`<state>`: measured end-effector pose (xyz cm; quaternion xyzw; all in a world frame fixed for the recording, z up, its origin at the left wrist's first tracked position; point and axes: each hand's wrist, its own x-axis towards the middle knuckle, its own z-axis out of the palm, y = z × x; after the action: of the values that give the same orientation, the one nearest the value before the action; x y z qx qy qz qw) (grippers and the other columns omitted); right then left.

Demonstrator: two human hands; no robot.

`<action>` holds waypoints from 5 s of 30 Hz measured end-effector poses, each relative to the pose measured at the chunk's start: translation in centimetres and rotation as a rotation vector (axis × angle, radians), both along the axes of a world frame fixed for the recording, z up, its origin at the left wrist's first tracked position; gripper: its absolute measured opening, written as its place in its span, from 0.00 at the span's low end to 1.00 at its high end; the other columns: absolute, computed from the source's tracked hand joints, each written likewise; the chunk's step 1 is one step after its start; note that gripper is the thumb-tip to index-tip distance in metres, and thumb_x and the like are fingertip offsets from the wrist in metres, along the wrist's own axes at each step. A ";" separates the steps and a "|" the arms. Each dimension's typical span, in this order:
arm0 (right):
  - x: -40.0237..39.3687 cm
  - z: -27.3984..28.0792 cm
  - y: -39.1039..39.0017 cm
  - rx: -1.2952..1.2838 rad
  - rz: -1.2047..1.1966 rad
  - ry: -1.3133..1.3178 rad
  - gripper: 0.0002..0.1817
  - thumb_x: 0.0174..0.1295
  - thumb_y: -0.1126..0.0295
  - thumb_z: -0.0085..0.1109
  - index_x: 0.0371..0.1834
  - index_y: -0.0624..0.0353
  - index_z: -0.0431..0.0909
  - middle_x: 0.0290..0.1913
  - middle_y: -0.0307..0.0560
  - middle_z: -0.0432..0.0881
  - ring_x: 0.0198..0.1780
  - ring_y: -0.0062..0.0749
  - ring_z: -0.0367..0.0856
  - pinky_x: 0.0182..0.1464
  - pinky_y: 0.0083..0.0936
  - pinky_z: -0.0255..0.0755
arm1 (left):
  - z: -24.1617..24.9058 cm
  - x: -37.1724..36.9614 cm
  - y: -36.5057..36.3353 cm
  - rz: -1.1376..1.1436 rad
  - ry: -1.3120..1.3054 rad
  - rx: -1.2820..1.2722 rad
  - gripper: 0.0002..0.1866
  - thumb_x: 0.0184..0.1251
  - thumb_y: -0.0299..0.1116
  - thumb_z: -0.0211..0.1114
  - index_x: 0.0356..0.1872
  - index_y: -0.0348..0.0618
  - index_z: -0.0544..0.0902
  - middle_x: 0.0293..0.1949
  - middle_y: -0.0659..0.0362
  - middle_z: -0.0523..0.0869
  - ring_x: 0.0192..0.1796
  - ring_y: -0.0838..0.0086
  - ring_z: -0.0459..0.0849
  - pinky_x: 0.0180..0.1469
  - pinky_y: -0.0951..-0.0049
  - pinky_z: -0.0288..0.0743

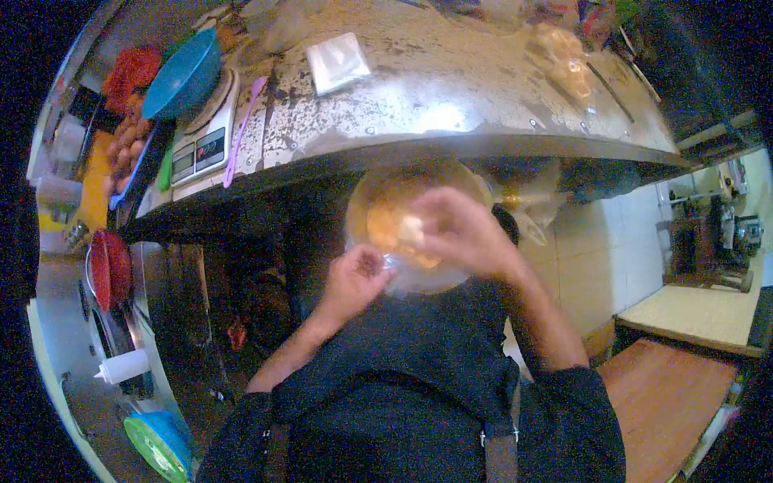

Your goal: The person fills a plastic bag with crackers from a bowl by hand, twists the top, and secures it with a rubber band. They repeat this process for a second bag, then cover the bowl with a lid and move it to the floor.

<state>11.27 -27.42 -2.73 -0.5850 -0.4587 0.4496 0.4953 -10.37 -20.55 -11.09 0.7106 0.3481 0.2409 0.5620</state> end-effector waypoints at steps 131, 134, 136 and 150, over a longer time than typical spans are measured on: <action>-0.9 -6.6 1.1 0.460 -0.378 -0.418 0.17 0.60 0.83 0.61 0.50 0.56 0.71 0.44 0.47 0.81 0.47 0.32 0.82 0.47 0.28 0.78 | -2.1 5.9 0.7 -0.124 -0.524 -0.874 0.22 0.71 0.34 0.60 0.63 0.42 0.70 0.58 0.59 0.78 0.58 0.70 0.78 0.62 0.67 0.72; -0.5 -4.8 0.6 0.416 -0.478 -0.145 0.18 0.66 0.81 0.56 0.56 0.56 0.67 0.46 0.46 0.81 0.46 0.26 0.81 0.41 0.23 0.78 | -1.2 6.2 0.7 -0.061 -0.586 -0.881 0.22 0.70 0.37 0.64 0.61 0.42 0.70 0.51 0.62 0.81 0.50 0.79 0.80 0.53 0.78 0.75; -0.1 -3.6 0.2 0.220 -0.537 0.300 0.16 0.68 0.76 0.56 0.57 0.56 0.68 0.47 0.47 0.81 0.43 0.22 0.81 0.35 0.19 0.75 | -1.3 6.1 0.7 -0.070 -0.517 -0.888 0.22 0.71 0.36 0.63 0.61 0.42 0.70 0.54 0.60 0.81 0.54 0.77 0.80 0.54 0.75 0.77; 1.7 -5.3 -1.4 -0.101 0.021 -0.398 0.12 0.67 0.72 0.58 0.52 0.64 0.77 0.42 0.40 0.84 0.42 0.19 0.79 0.46 0.20 0.73 | -1.4 6.3 -0.1 0.026 -0.364 -0.649 0.09 0.70 0.24 0.57 0.48 0.38 0.70 0.41 0.59 0.80 0.38 0.80 0.82 0.43 0.74 0.80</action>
<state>12.94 -28.86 -8.00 -0.6817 -0.5303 0.3525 0.3603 -4.09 -20.70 -12.49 0.4363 0.3098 0.2477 0.8077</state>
